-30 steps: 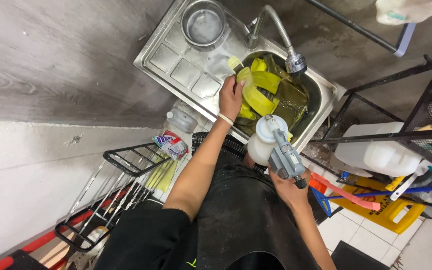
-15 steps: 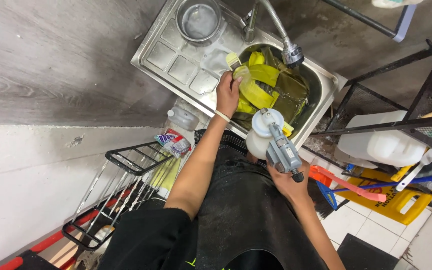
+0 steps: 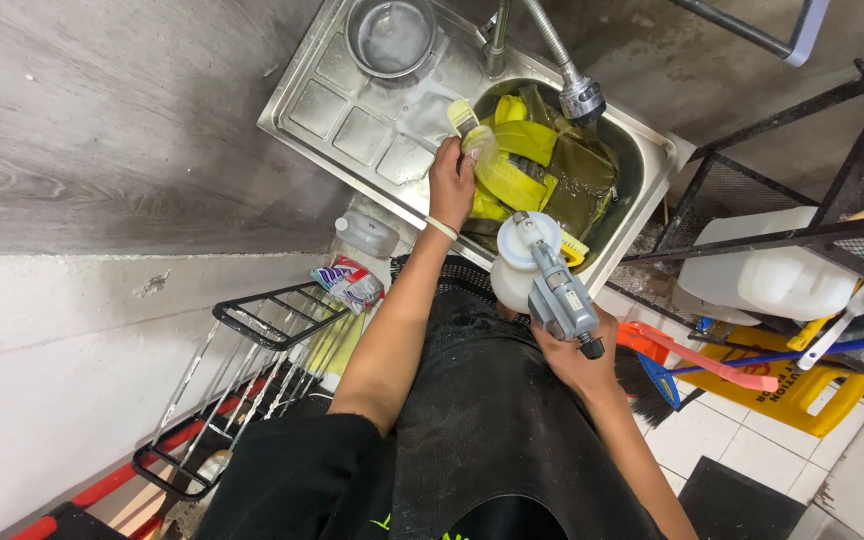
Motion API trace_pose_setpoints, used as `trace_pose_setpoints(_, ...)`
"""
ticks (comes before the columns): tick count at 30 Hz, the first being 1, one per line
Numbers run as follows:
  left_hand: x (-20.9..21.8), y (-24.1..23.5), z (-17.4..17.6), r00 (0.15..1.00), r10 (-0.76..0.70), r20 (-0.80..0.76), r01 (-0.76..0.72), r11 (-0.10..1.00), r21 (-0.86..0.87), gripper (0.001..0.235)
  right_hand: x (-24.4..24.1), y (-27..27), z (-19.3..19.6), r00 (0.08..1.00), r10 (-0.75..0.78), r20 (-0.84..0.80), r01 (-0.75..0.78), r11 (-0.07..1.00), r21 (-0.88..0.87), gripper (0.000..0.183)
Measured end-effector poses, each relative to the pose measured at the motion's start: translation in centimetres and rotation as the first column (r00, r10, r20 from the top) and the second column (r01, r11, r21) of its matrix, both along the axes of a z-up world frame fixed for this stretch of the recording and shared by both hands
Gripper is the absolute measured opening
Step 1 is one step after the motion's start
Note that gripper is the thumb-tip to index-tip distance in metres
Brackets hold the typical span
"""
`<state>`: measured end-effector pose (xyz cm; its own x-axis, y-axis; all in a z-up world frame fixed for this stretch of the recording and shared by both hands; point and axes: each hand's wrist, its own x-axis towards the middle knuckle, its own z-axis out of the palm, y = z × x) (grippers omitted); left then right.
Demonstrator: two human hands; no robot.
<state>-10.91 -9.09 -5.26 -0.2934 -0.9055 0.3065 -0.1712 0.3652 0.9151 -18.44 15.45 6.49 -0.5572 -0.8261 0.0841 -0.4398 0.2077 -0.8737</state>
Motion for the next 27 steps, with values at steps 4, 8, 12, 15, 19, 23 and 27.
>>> trace_pose_setpoints(4, 0.1, -0.1, -0.4, 1.000, 0.003, 0.015, -0.003, 1.000, 0.002, 0.019, 0.3, -0.3, 1.0, 0.999, 0.004, 0.052, -0.003, 1.000, -0.031, 0.026)
trace_pose_setpoints(8, 0.2, -0.1, -0.6, 1.000, 0.005, 0.022, -0.005, 1.000, 0.015, 0.018, 0.7, -0.9, 2.4, 0.998, 0.003, 0.062, -0.001, 1.000, -0.028, 0.027)
trace_pose_setpoints(12, 0.3, -0.1, -0.8, 1.000, 0.005, 0.019, -0.005, 1.000, 0.016, 0.018, 0.3, -0.8, 1.8, 0.995, -0.001, 0.098, 0.004, 1.000, -0.024, 0.024)
trace_pose_setpoints(15, 0.3, -0.1, -0.5, 1.000, -0.008, 0.015, 0.008, 1.000, 0.026, 0.017, 0.2, -0.8, 1.8, 0.995, -0.017, 0.099, 0.020, 1.000, -0.024, 0.022)
trace_pose_setpoints(19, 0.3, 0.0, 0.6, 1.000, -0.017, 0.001, 0.017, 0.999, 0.040, 0.017, 0.4, -1.1, 2.6, 0.995, -0.023, 0.100, 0.025, 1.000, -0.010, 0.018)
trace_pose_setpoints(23, 0.6, -0.4, -1.5, 1.000, -0.023, 0.010, 0.022, 0.999, 0.033, 0.016, 0.3, -0.8, 2.3, 0.992, -0.018, 0.124, 0.017, 1.000, 0.002, 0.017)
trace_pose_setpoints(27, 0.7, 0.1, 0.6, 1.000, -0.022, 0.000, 0.022, 0.999, 0.026, 0.016, 0.7, -1.0, 2.4, 0.993, -0.038, 0.108, 0.037, 0.999, 0.006, 0.018)
